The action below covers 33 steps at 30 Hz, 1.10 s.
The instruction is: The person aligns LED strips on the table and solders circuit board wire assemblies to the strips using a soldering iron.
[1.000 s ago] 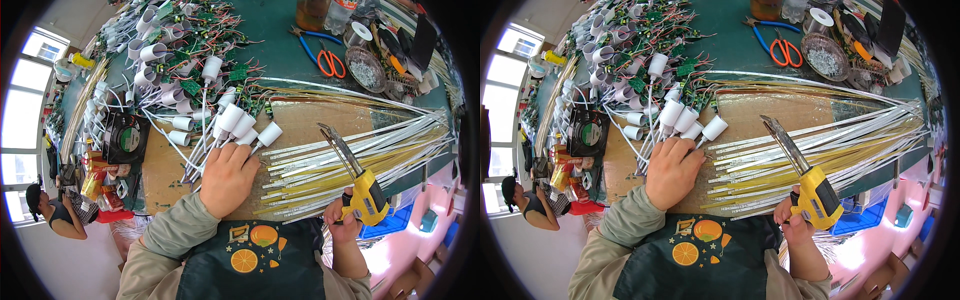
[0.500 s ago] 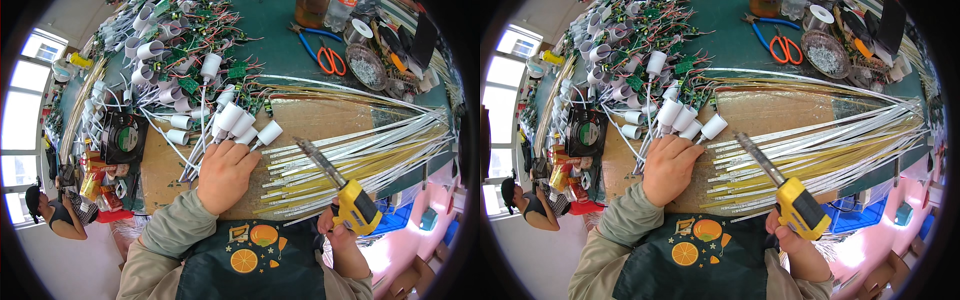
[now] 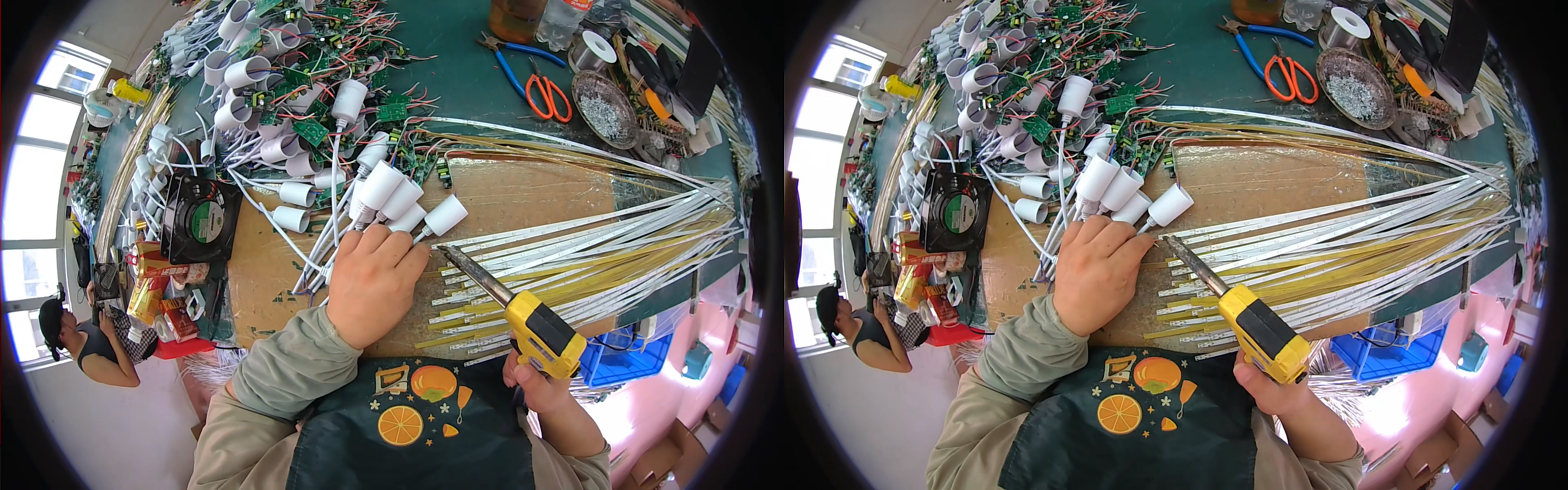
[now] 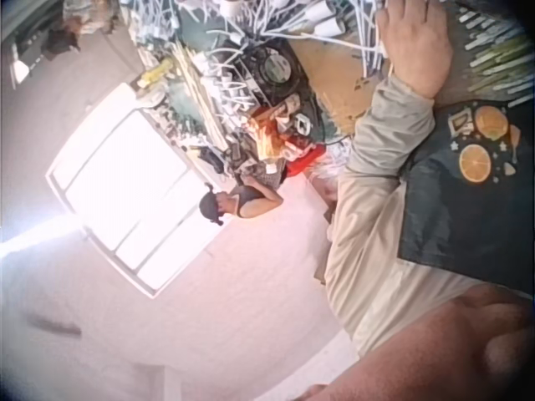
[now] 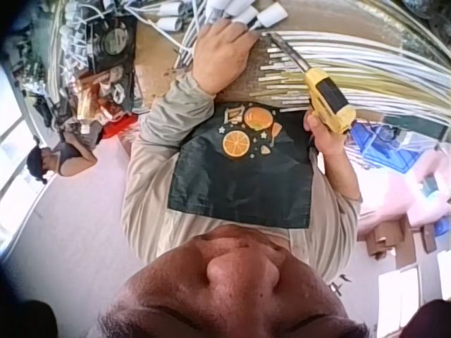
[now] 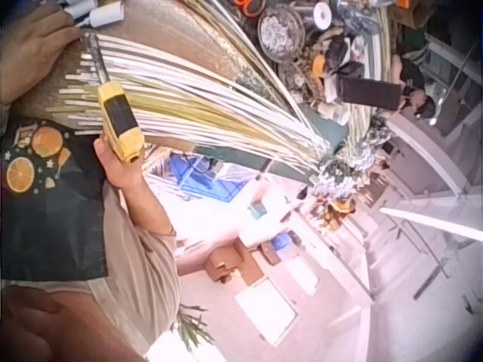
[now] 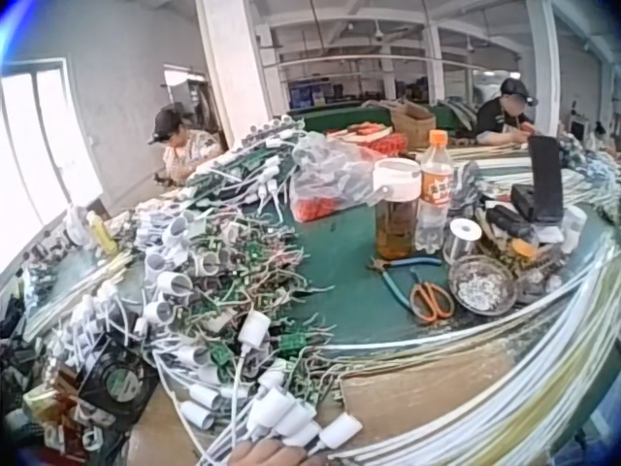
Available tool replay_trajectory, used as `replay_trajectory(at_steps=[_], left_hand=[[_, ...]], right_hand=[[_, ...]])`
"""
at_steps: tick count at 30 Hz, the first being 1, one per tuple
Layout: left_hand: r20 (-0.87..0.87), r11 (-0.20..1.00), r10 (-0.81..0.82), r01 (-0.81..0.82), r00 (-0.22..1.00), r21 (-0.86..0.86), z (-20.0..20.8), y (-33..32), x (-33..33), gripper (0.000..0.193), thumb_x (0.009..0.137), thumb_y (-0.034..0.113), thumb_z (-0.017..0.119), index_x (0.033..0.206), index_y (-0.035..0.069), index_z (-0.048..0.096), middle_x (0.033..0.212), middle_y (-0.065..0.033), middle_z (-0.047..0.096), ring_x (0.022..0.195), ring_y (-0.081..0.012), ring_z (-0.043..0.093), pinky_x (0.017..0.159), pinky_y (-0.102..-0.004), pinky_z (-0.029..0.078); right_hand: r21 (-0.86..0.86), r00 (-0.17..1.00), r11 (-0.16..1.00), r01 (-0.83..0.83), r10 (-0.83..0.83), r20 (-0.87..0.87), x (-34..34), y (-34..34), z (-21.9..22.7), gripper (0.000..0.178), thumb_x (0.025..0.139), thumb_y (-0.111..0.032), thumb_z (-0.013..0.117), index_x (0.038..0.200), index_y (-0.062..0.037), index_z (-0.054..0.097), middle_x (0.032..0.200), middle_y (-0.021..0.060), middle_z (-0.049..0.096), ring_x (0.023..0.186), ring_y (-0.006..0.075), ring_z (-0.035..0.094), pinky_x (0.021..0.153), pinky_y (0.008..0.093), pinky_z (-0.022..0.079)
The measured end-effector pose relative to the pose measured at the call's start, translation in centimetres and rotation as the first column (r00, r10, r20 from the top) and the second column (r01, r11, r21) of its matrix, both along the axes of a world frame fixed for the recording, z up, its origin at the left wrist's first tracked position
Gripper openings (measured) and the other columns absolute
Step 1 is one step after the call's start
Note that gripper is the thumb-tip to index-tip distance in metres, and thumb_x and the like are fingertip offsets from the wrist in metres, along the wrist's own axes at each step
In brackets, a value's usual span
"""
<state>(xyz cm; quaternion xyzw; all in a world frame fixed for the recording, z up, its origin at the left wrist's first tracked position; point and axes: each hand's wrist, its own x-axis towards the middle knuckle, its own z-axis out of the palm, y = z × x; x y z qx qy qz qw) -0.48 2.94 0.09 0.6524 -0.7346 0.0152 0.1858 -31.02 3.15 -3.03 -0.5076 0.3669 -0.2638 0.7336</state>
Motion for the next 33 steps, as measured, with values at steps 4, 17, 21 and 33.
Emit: replay_trajectory(at_steps=[4,17,21,33], left_hand=[[0.002,1.000,0.003,-0.003,1.000,-0.008,0.0,0.0,0.0,0.024,0.073,0.005,0.070,0.096,0.011,0.072,0.089,0.0000,0.061,0.085,-0.0218,0.058,0.075,-0.0373,0.043],[0.015,1.000,0.003,-0.003,1.000,0.009,0.1,-0.1,-0.1,0.023,0.073,0.005,0.070,0.095,0.010,0.071,0.089,-0.0008,0.061,0.086,-0.0223,0.058,0.075,-0.0370,0.044],[0.014,1.000,0.005,-0.006,1.000,0.016,0.2,-0.1,-0.1,0.023,0.073,0.005,0.070,0.096,0.010,0.072,0.089,-0.0008,0.061,0.086,-0.0224,0.058,0.075,-0.0370,0.044],[0.022,1.000,0.009,-0.010,1.000,0.015,0.2,-0.1,-0.2,0.022,0.074,0.006,0.070,0.095,0.010,0.073,0.089,-0.0006,0.062,0.086,-0.0225,0.058,0.074,-0.0375,0.044]], right_hand=[[-0.054,0.999,0.998,0.029,-0.028,0.019,0.4,0.0,0.1,0.055,0.091,-0.022,0.071,0.134,0.0049,0.049,0.090,0.0113,0.059,0.061,0.0167,0.057,0.054,0.0311,0.050],[-0.059,0.999,0.998,-0.017,0.015,-0.030,0.1,-0.1,-0.6,0.054,0.092,-0.025,0.070,0.132,0.0046,0.049,0.078,0.0083,0.056,0.060,0.0156,0.056,0.054,0.0302,0.050],[-0.001,1.000,1.000,-0.006,0.006,-0.031,0.2,0.0,-0.2,0.058,0.091,-0.028,0.073,0.133,0.0038,0.048,0.073,0.0067,0.054,0.060,0.0157,0.054,0.055,0.0302,0.048],[0.044,0.998,0.997,0.061,-0.060,-0.014,0.4,0.1,0.2,0.067,0.088,-0.033,0.077,0.135,0.0045,0.048,0.070,0.0071,0.054,0.058,0.0160,0.053,0.053,0.0297,0.046]])
